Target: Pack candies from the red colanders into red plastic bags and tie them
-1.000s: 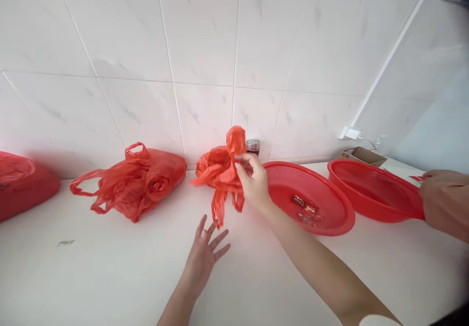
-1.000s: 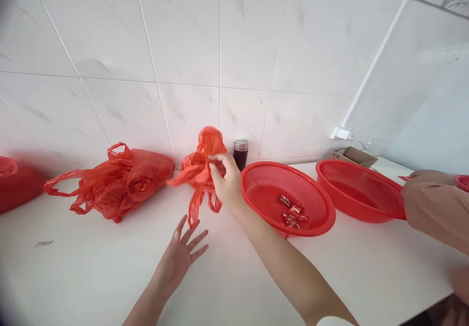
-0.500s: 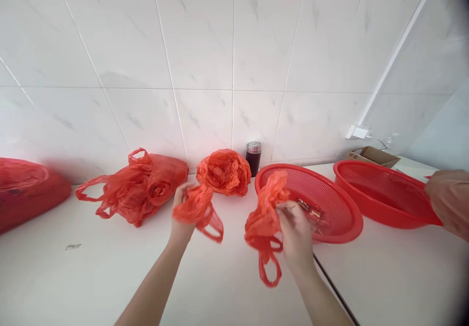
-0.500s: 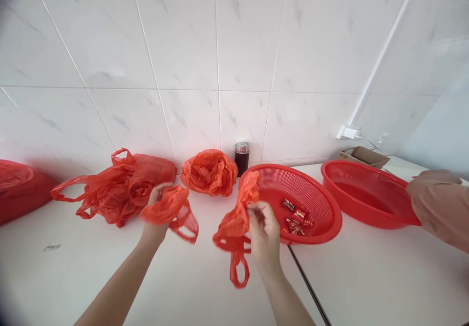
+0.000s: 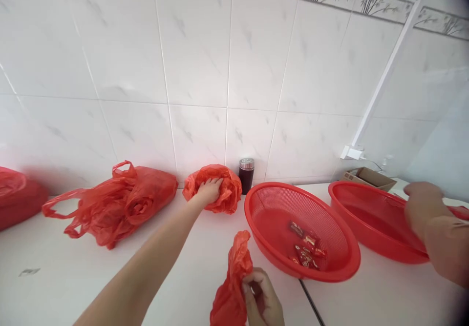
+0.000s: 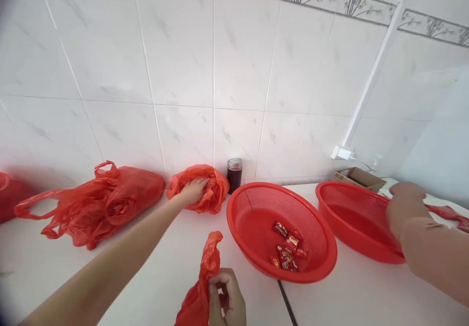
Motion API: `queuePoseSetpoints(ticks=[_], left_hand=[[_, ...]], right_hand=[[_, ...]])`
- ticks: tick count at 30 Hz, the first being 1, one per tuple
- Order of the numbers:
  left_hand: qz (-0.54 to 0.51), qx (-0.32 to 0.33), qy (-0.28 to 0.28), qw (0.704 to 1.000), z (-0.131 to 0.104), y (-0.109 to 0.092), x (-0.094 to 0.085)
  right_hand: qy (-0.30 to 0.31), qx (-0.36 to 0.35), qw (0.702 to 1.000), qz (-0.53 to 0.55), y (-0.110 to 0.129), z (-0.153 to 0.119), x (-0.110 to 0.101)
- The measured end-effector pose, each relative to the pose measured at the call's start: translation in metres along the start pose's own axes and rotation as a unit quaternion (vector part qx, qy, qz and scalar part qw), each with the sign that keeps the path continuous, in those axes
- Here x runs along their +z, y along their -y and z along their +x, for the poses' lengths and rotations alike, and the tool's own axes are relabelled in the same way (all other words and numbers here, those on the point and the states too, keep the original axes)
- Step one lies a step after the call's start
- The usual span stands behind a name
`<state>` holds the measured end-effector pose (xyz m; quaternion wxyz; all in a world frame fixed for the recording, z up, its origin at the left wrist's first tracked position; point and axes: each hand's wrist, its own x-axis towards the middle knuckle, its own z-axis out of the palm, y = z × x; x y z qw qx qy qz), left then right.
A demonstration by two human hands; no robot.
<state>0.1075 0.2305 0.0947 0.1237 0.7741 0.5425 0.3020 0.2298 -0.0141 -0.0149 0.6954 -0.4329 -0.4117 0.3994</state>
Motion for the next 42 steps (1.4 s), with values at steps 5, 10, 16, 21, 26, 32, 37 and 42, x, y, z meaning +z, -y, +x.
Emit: queuePoseSetpoints(ticks=[5,10,16,21,26,32,37,42], left_hand=[[0.006,0.038,-0.018,0.999,-0.054,-0.035,-0.048],[-0.239,-0.034,0.121,0.963,-0.201,-0.051,-0.023],[-0.401,-0.211,0.125,0.883,-0.28,-0.016,0.001],[-0.488,-0.333,-0.017,0.806,-0.309,0.031,-0.029],[-0.606,-0.343,-0.099,0.71,-0.335,0.041,-0.031],[-0.637,-0.236,-0.039,0.733,-0.333,0.014,-0.037],[-0.594,-0.259,0.029,0.761,-0.325,-0.007,-0.044],[-0.577,-0.305,0.009,0.757,-0.327,-0.003,-0.06]], right_hand=[[0.045,0.056,0.994,-0.079,0.027,0.018,-0.015],[0.039,0.032,0.996,-0.069,0.035,0.023,-0.008],[0.068,0.039,0.996,-0.038,0.026,0.015,0.0],[0.037,0.067,0.997,0.0,0.025,0.017,-0.009],[0.048,0.067,0.993,-0.079,0.019,0.017,-0.009],[0.104,-0.068,0.971,-0.202,0.066,-0.023,0.015],[0.363,-0.138,0.874,-0.291,0.081,-0.064,0.035],[0.397,-0.127,0.741,-0.527,0.038,-0.042,0.009]])
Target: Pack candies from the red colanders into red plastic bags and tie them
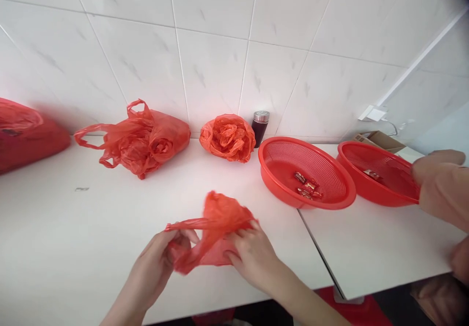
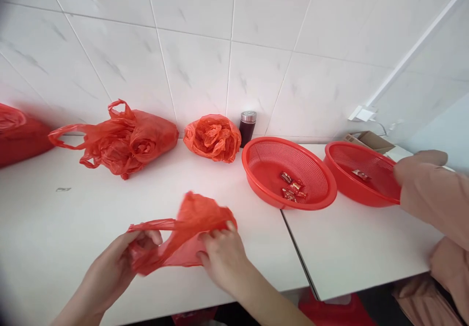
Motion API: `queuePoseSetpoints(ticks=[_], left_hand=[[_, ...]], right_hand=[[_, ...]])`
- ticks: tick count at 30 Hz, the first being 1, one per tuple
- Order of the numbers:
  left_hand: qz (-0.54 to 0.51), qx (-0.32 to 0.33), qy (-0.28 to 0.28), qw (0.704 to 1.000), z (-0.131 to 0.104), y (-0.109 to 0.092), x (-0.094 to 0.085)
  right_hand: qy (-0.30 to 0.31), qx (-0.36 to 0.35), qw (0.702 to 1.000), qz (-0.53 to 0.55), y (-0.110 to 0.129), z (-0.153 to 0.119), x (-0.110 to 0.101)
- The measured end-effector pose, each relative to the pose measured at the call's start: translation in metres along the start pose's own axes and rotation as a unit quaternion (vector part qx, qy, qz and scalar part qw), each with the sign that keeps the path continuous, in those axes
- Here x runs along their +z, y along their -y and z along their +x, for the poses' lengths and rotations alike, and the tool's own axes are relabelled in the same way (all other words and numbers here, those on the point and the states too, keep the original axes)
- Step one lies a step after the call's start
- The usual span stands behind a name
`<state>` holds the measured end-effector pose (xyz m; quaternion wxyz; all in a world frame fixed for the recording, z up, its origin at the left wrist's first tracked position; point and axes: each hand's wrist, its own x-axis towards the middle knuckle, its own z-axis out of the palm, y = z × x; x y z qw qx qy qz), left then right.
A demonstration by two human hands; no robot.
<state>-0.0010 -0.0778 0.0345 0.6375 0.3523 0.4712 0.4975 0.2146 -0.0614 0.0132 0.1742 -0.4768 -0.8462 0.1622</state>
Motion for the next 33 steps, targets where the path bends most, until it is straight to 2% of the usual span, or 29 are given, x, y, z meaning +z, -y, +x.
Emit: queuePoseSetpoints(ticks=[2,5,7,9,10,12,14,15,17,19,22,24,26,28,30,32,33], left_hand=[[-0.028,-0.027,-0.004,0.999,-0.001,-0.005,-0.01],[-0.053,-0.041,-0.048,0.997,0.002,-0.012,-0.022],[-0.003,-0.025,-0.095,0.995,0.003,-0.014,-0.024],[0.127,0.048,-0.162,0.977,0.003,-0.014,-0.018],[0.21,0.111,-0.197,0.951,0.001,-0.012,-0.012],[0.362,0.265,-0.232,0.863,-0.004,-0.004,0.006],[0.468,0.387,-0.177,0.775,-0.007,0.009,0.027],[0.511,0.417,-0.13,0.74,-0.006,0.016,0.036],[0.592,0.413,-0.056,0.69,0.006,0.03,0.048],[0.658,0.35,-0.055,0.664,0.029,0.038,0.045],[0.714,0.236,-0.103,0.651,0.067,0.031,0.017],[0.726,0.184,-0.12,0.652,0.083,0.021,-0.004],[0.727,0.165,-0.117,0.657,0.086,0.012,-0.018],[0.712,0.183,-0.093,0.671,0.079,0.008,-0.022],[0.671,0.215,-0.052,0.708,0.066,0.007,-0.021],[0.593,0.213,0.006,0.777,0.05,0.007,-0.018],[0.544,0.185,0.041,0.817,0.043,0.006,-0.016]], right_hand=[[0.037,0.008,0.998,-0.057,-0.024,0.002,-0.003],[0.048,0.022,0.991,-0.122,-0.048,0.004,-0.019],[0.053,0.04,0.986,-0.152,-0.055,0.008,-0.032],[0.055,0.052,0.983,-0.166,-0.056,0.012,-0.042],[0.056,0.054,0.983,-0.168,-0.054,0.015,-0.045],[0.067,0.051,0.983,-0.164,-0.05,0.021,-0.048],[0.085,0.042,0.984,-0.153,-0.045,0.027,-0.047],[0.094,0.035,0.984,-0.146,-0.042,0.029,-0.045],[0.115,0.023,0.983,-0.141,-0.038,0.033,-0.042],[0.146,0.014,0.978,-0.151,-0.036,0.032,-0.038],[0.199,0.004,0.967,-0.162,-0.038,0.022,-0.039],[0.216,-0.003,0.966,-0.145,-0.041,0.014,-0.045],[0.216,-0.007,0.968,-0.124,-0.044,0.008,-0.054],[0.2,0.011,0.972,-0.119,-0.048,0.007,-0.064],[0.172,0.053,0.975,-0.129,-0.055,0.01,-0.068],[0.135,0.097,0.977,-0.134,-0.063,0.016,-0.067],[0.124,0.113,0.977,-0.135,-0.068,0.019,-0.065]])
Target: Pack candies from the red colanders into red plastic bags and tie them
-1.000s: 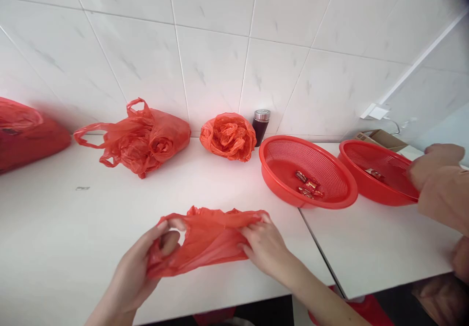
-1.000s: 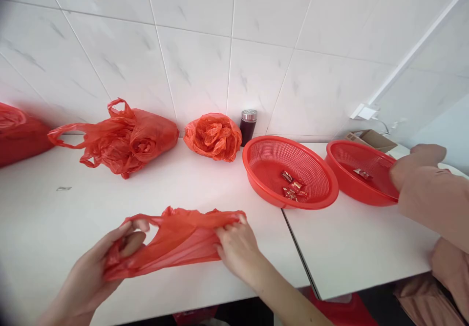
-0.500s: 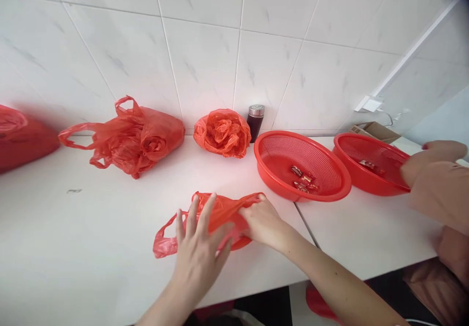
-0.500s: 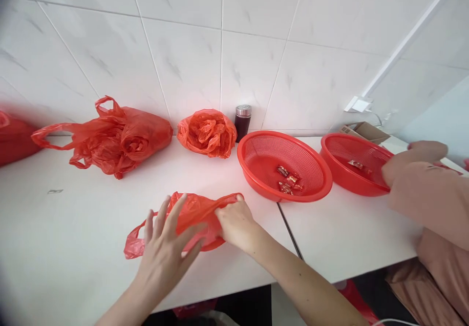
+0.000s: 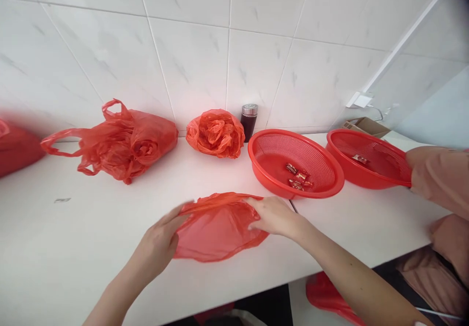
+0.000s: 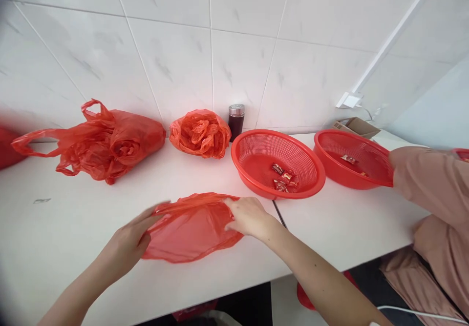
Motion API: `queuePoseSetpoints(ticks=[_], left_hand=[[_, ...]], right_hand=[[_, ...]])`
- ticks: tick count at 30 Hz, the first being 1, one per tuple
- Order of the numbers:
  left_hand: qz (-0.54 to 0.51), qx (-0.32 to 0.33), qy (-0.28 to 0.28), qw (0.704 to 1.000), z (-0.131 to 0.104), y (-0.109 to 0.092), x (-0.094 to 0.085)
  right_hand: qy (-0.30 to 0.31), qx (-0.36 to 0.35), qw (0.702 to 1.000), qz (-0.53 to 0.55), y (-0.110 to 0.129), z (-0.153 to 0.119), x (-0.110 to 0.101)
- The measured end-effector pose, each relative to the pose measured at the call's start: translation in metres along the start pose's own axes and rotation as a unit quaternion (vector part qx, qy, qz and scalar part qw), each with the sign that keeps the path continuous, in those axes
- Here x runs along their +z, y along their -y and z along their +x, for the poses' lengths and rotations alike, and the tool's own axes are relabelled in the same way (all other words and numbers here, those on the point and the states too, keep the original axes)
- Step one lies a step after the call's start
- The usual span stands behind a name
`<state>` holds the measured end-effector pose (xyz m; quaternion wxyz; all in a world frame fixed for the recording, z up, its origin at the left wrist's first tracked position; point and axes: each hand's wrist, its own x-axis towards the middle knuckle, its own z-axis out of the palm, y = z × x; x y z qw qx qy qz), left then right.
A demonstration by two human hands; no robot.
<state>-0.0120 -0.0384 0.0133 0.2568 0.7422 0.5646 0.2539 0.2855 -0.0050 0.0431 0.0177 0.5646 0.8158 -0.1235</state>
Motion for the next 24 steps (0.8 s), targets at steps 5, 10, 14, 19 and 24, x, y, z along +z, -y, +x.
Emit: queuePoseSetpoints(ticks=[5,10,14,19,24], left_hand=[[-0.332,-0.102,0.125,0.929,-0.019,-0.012,-0.008],[-0.516,-0.147,0.038,0.843,-0.01,-0.007,0.001],[-0.509,-0.176,0.037,0.842,-0.003,-0.003,0.011],[-0.534,-0.177,0.023,0.827,-0.002,-0.009,0.013],[-0.555,-0.168,0.007,0.814,0.001,-0.017,0.01]], right_hand=[[0.032,-0.043,0.997,-0.055,-0.003,0.011,0.014],[0.084,-0.143,0.98,-0.111,0.0,0.002,0.004],[0.118,-0.159,0.978,-0.066,-0.002,-0.01,-0.005],[0.128,-0.118,0.985,0.006,-0.003,-0.017,0.004],[0.071,-0.143,0.985,0.068,0.002,-0.019,-0.01]])
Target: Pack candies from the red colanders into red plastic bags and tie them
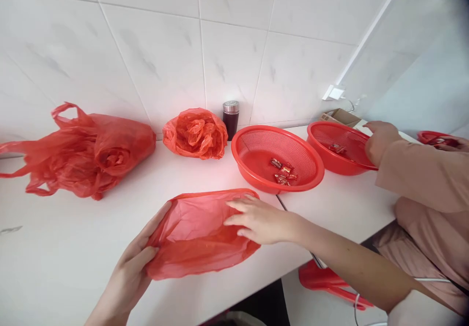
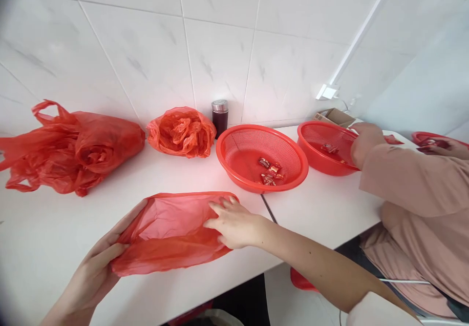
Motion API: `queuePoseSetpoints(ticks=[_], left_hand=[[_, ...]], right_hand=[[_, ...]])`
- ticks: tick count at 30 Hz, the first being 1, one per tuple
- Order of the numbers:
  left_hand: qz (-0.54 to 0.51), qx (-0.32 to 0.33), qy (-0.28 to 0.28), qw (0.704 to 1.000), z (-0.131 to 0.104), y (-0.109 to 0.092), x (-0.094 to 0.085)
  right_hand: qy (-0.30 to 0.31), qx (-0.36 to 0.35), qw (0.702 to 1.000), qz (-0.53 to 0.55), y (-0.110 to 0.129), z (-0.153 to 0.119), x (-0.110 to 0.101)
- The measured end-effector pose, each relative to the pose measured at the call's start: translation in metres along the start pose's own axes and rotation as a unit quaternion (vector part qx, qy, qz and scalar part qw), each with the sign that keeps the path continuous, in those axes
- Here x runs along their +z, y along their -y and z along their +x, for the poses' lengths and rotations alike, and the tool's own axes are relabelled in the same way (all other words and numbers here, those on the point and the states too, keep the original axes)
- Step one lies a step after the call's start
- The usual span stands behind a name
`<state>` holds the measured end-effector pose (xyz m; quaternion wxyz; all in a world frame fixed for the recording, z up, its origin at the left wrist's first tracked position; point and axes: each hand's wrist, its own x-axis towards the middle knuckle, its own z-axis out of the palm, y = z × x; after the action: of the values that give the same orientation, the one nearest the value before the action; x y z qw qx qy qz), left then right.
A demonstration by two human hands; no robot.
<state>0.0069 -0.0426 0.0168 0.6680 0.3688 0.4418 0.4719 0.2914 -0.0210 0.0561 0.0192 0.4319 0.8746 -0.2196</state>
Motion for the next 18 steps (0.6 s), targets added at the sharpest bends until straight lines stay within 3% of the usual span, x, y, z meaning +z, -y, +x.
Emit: queuePoseSetpoints(ticks=[3,4,6,8,10,11,13,18], left_hand=[[0.001,-0.002,-0.019,1.0,-0.003,-0.002,0.006],[0.004,-0.002,-0.021,1.0,-0.004,-0.002,0.009],[0.009,-0.002,-0.022,1.0,-0.005,-0.003,0.012],[0.009,-0.008,-0.015,1.0,-0.001,-0.002,0.013],[0.007,-0.016,0.005,1.0,0.006,0.0,0.014],[0.006,-0.02,0.019,1.0,0.012,0.001,0.014],[0.006,-0.026,0.049,0.998,0.025,0.005,0.013],[0.013,-0.033,0.087,0.996,0.044,0.02,0.01]], right_hand=[[-0.145,-0.064,0.984,0.08,-0.013,-0.008,-0.039],[-0.196,-0.054,0.974,0.099,-0.024,-0.011,-0.054],[-0.266,0.032,0.96,0.082,-0.059,-0.015,-0.078],[-0.197,0.166,0.966,0.035,-0.103,-0.016,-0.092],[-0.066,0.296,0.953,0.018,-0.148,-0.012,-0.092],[-0.011,0.328,0.945,0.008,-0.166,-0.009,-0.088],[0.045,0.35,0.936,-0.002,-0.194,-0.002,-0.077],[0.051,0.33,0.942,0.013,-0.216,0.012,-0.06]])
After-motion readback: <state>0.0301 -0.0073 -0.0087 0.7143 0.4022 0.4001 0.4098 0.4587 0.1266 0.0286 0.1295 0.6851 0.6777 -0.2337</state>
